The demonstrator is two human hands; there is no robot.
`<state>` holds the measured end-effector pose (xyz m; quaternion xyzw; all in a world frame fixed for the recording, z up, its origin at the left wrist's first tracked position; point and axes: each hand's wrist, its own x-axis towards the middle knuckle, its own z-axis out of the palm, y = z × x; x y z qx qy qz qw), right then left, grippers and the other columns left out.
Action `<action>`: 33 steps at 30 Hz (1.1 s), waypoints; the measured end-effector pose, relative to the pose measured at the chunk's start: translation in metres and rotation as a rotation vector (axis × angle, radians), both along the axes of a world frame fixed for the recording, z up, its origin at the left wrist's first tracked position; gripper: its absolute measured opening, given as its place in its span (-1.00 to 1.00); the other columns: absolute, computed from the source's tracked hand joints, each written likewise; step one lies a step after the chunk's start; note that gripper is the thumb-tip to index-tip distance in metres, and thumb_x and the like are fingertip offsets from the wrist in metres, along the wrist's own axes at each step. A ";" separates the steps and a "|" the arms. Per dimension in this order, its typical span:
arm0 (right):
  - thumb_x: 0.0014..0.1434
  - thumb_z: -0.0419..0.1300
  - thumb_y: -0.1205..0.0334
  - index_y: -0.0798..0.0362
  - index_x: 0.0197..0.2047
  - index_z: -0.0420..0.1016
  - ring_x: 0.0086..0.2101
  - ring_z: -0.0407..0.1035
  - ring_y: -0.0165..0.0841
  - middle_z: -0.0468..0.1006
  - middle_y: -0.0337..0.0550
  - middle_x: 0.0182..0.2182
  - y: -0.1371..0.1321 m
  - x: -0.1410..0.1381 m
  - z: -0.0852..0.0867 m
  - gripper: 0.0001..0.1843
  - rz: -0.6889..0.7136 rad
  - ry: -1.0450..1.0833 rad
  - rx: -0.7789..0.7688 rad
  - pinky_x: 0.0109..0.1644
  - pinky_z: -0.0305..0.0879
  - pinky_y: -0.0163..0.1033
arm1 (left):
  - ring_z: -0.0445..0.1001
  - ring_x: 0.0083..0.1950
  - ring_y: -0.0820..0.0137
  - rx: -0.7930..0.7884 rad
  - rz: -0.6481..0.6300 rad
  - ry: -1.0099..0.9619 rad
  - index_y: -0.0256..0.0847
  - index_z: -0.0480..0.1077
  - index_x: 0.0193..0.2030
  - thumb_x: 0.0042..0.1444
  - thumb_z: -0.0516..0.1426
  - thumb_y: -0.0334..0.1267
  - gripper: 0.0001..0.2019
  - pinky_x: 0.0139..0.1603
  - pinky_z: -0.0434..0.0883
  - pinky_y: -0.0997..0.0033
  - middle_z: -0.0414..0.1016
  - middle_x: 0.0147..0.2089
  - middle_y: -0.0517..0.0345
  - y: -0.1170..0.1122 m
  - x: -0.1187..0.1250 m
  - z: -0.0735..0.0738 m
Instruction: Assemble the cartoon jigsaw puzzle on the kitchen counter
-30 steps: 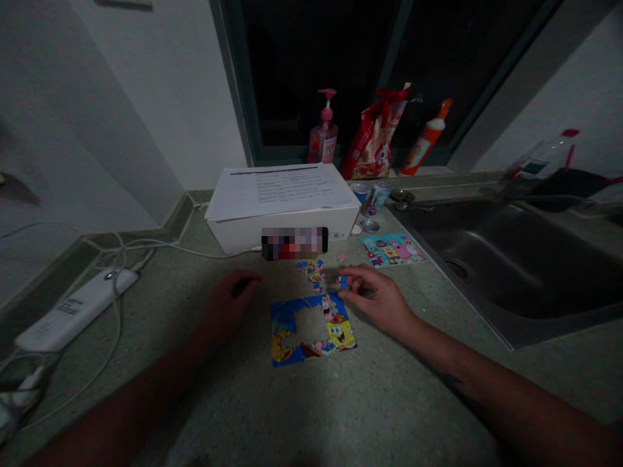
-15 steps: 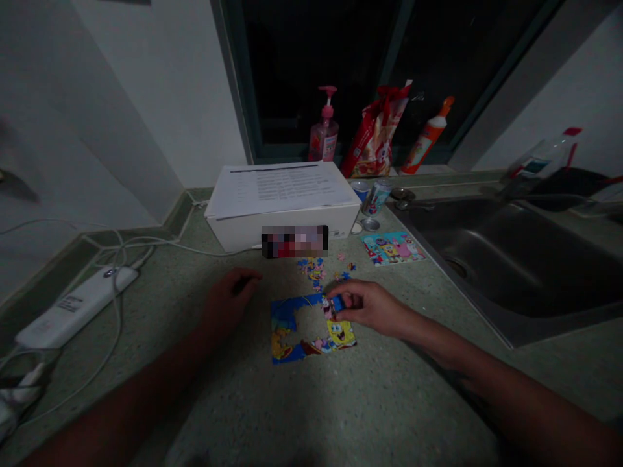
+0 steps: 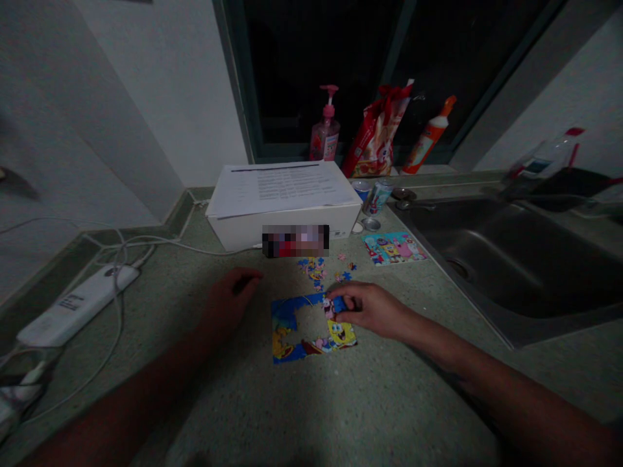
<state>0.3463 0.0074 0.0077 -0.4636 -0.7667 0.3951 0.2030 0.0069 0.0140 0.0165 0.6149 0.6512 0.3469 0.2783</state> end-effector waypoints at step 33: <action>0.27 0.37 0.36 -0.06 0.00 0.72 -0.47 0.31 -0.43 0.49 -0.34 -0.43 -0.002 0.001 0.004 -0.74 0.009 -0.066 0.114 -0.35 0.19 -0.27 | 0.66 -0.01 0.06 0.009 -0.012 -0.014 -0.09 0.61 -0.14 0.18 0.15 0.04 -0.67 0.15 0.57 0.00 0.73 -0.08 0.00 0.000 -0.001 -0.002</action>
